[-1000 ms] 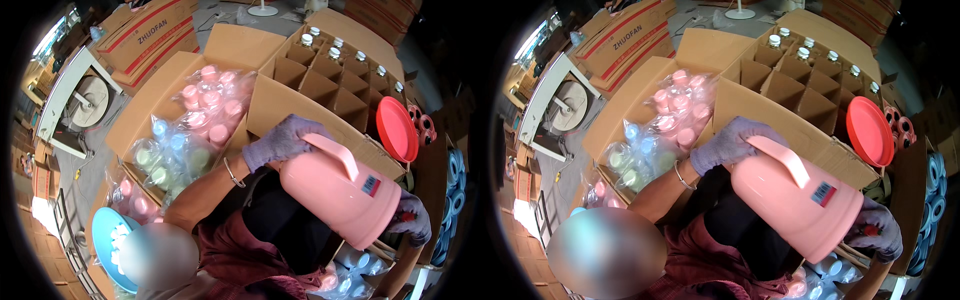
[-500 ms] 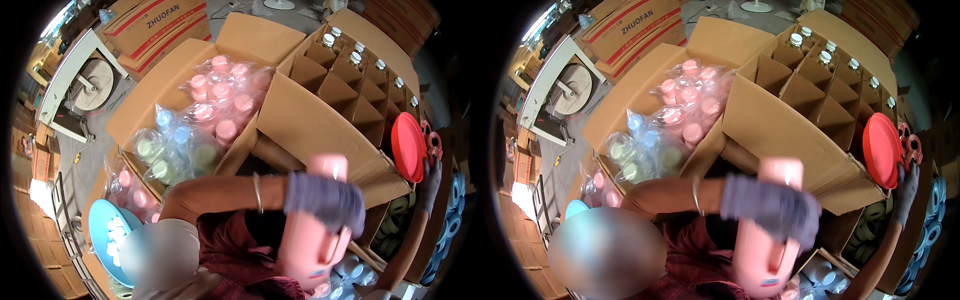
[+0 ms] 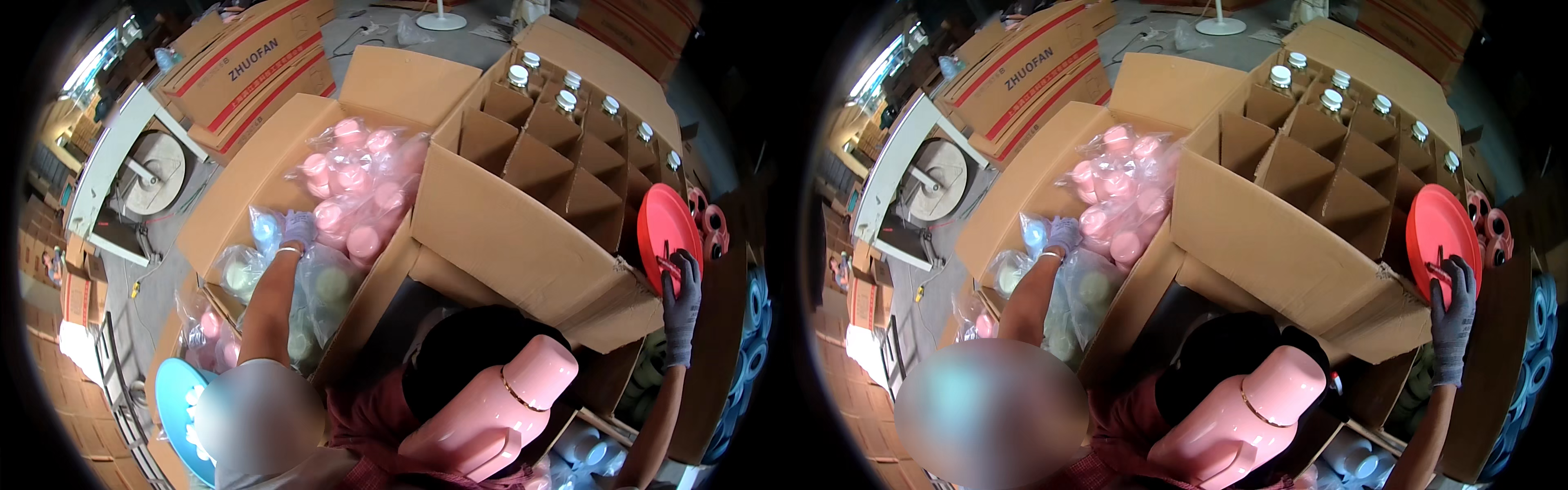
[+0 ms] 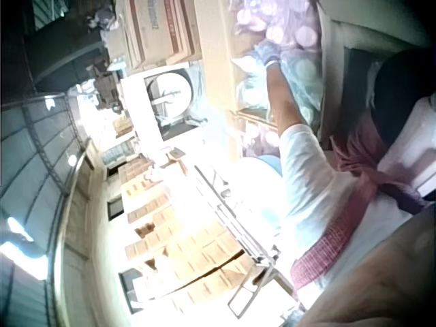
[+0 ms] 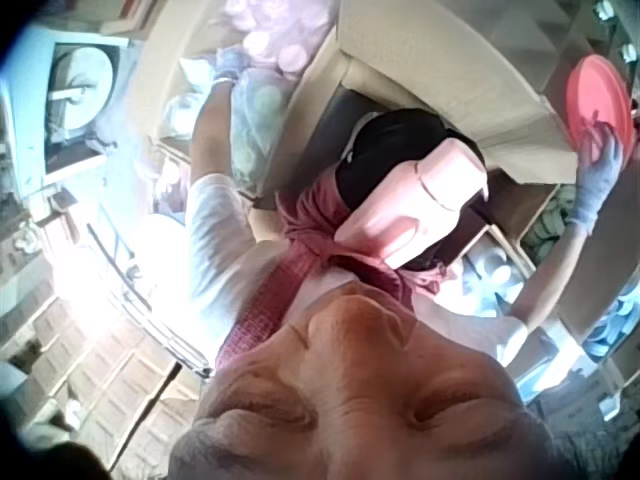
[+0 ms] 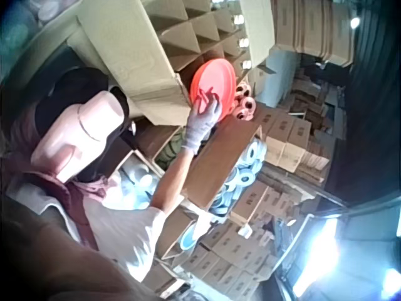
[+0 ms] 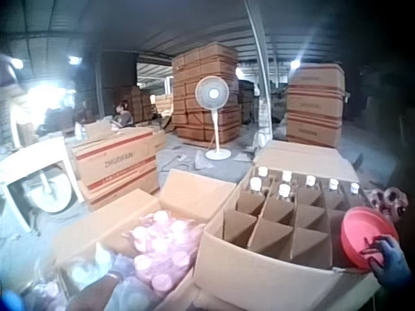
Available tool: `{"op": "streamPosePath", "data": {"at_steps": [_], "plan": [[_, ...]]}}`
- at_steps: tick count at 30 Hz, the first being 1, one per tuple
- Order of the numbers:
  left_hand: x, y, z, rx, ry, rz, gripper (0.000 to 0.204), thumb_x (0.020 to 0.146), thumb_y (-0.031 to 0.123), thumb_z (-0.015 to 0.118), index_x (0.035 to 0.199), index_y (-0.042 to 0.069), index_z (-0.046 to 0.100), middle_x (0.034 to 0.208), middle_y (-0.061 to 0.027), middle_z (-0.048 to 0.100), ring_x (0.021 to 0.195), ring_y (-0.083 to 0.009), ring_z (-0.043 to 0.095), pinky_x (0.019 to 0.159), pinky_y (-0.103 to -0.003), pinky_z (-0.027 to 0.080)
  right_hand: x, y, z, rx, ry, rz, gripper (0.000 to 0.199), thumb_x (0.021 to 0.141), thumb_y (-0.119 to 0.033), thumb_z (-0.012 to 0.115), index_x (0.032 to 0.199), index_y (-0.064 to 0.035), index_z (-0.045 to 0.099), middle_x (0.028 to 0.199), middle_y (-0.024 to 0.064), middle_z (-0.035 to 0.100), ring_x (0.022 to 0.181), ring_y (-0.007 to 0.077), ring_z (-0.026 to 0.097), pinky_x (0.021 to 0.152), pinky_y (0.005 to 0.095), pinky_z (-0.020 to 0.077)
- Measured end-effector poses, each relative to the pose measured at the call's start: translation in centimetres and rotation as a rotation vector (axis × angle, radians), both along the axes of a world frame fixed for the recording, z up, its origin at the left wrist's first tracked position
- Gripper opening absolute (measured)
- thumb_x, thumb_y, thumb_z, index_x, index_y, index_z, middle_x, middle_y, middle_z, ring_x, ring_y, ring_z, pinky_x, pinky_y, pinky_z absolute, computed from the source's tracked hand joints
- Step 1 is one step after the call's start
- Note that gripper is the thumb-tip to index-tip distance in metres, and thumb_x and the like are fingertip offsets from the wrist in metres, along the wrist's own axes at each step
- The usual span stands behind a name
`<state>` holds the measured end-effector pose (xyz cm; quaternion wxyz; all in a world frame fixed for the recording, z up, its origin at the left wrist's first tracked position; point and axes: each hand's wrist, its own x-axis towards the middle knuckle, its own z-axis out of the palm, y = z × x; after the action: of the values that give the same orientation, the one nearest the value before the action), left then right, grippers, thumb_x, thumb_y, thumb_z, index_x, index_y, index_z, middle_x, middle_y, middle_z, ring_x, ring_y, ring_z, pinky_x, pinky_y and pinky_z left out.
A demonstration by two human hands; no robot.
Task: The person assembles thermos flasks by inserting stainless steel inner liners into colored plastic outer shells, screwing on lids, and placing the completed units into plastic bags. They repeat this process for multiple pink and light blue flasks.
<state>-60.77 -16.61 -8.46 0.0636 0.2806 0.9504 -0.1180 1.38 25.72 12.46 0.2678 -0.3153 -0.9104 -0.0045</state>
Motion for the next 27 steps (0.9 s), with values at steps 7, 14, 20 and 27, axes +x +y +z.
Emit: {"op": "streamPosePath", "data": {"at_steps": [7,14,20,27], "plan": [[10.6,8.4,17.3,0.959,-0.282,-0.761,0.02,0.09,0.012,0.055,0.103,0.004,0.068,0.099,-0.015,0.068,0.094,-0.0292,0.065,0.086,-0.038,0.052,-8.4,-8.1,2.3,-0.37,0.144,0.286,0.036,0.085,-0.01,0.069,0.117,0.0026,0.06,0.117,0.0172,0.061,0.108,0.0306,0.061,0.095,0.0374,0.0478],[24.0,24.5,21.9,1.294,-2.613,-0.716,0.036,0.105,0.027,0.043,0.125,-0.001,0.054,0.125,-0.0175,0.061,0.113,-0.0297,0.061,0.103,-0.044,0.047,-20.8,-11.5,1.6,-1.611,0.33,0.43,0.03,0.096,-0.03,0.063,0.108,-0.0036,0.065,0.092,0.0059,0.066,0.08,0.0132,0.065,0.072,0.0286,0.0551],[24.1,22.0,19.6,1.165,-1.806,-0.856,0.061,0.101,0.039,0.051,0.144,-0.003,0.038,0.14,-0.0122,0.05,0.13,-0.0258,0.048,0.115,-0.039,0.033,-12.2,-2.2,-1.1,-2.09,0.983,0.675,0.027,0.1,-0.028,0.056,0.102,-0.0018,0.062,0.087,0.0083,0.07,0.076,0.0184,0.069,0.068,0.0304,0.0597],[34.9,23.4,15.8,1.061,-1.824,-0.585,0.071,0.095,0.028,0.066,0.151,-0.001,0.033,0.143,-0.0089,0.049,0.131,-0.0196,0.047,0.113,-0.034,0.035,-8.9,-2.6,-4.3,-1.475,1.14,0.458,0.039,0.103,-0.039,0.049,0.124,-0.0072,0.057,0.113,0.0029,0.063,0.105,0.0173,0.06,0.099,0.0339,0.046]]}}
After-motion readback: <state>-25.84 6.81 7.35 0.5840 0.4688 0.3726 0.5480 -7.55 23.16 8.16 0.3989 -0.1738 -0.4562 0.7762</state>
